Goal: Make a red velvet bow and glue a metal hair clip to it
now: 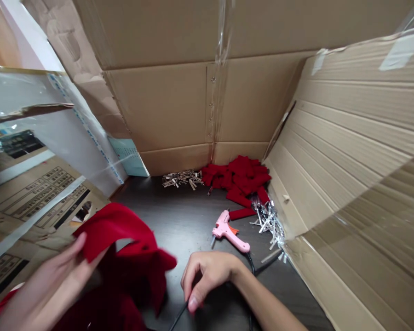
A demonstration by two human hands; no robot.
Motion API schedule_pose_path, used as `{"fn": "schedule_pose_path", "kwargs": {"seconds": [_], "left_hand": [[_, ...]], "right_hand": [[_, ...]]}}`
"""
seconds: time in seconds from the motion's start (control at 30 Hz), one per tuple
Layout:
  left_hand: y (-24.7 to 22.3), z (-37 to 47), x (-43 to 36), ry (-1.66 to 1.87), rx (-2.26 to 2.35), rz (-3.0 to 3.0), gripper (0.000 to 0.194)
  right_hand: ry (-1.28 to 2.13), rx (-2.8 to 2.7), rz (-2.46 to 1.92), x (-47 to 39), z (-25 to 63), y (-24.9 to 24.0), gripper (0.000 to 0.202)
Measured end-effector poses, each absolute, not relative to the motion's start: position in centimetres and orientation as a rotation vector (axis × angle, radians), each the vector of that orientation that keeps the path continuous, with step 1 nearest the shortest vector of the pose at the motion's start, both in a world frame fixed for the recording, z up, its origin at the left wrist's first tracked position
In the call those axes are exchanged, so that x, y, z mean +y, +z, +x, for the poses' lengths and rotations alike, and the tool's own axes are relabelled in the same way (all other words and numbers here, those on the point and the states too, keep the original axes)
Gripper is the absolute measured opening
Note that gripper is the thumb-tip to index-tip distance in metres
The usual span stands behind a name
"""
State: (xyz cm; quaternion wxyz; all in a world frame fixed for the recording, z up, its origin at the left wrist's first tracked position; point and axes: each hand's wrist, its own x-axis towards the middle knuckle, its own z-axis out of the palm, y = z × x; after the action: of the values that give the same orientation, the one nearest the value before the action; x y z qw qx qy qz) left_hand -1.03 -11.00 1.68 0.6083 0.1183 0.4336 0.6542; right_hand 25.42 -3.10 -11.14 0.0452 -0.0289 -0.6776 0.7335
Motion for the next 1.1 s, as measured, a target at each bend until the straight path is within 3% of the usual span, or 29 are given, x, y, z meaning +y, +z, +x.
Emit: {"fn": "schedule_pose_path", "kwargs": {"seconds": [0.17,0.3,0.4,0.53,0.67,0.73,0.83,0.93,1.0,1.1], "left_hand": [[0.6,3.4,-3.8,1.543,0.912,0.472,0.028],[-0.4,3.6,-1.2,1.492,0.909,0.554,0.017],[-1.7,1.2,-1.5,1.263,1.265,0.979,0.028],[-3.9,-1.3,-2.8,1.093,1.685,1.404,0.024],[-6.0,0.2,-3.5,0.402,1.975,1.906,0.039],[-6.7,1.7,-3.2,0.238,2.056,1.974,0.037],[-7.4,3.4,-2.1,0.254,2.067,1.936,0.038],[-7.7,4.1,-0.7,0.336,1.985,1.847,0.026],[-7.4,4.1,0.4,0.420,1.873,1.744,0.018],[-6.6,3.2,2.2,0.560,1.612,1.494,0.026]], "right_hand": [[2.329,-2.149,-0.066,-3.1,24.9,-11.7,0.045],[2.334,-2.132,-0.259,-3.1,24.8,-11.5,0.051],[2.252,-2.053,-0.395,-3.0,24.9,-11.0,0.050],[2.146,-2.037,-0.463,-3.0,25.1,-10.5,0.049],[2.172,-2.166,-0.382,-3.0,25.0,-10.9,0.051],[2.238,-2.215,-0.326,-3.1,24.6,-11.7,0.053],[2.254,-2.308,-0.325,-3.1,24.1,-13.1,0.052],[2.159,-2.403,-0.300,-3.0,23.8,-14.3,0.045],[2.084,-2.456,-0.271,-3.0,23.8,-14.8,0.034],[2.037,-2.552,-0.297,-3.1,23.8,-15.1,0.014]]}}
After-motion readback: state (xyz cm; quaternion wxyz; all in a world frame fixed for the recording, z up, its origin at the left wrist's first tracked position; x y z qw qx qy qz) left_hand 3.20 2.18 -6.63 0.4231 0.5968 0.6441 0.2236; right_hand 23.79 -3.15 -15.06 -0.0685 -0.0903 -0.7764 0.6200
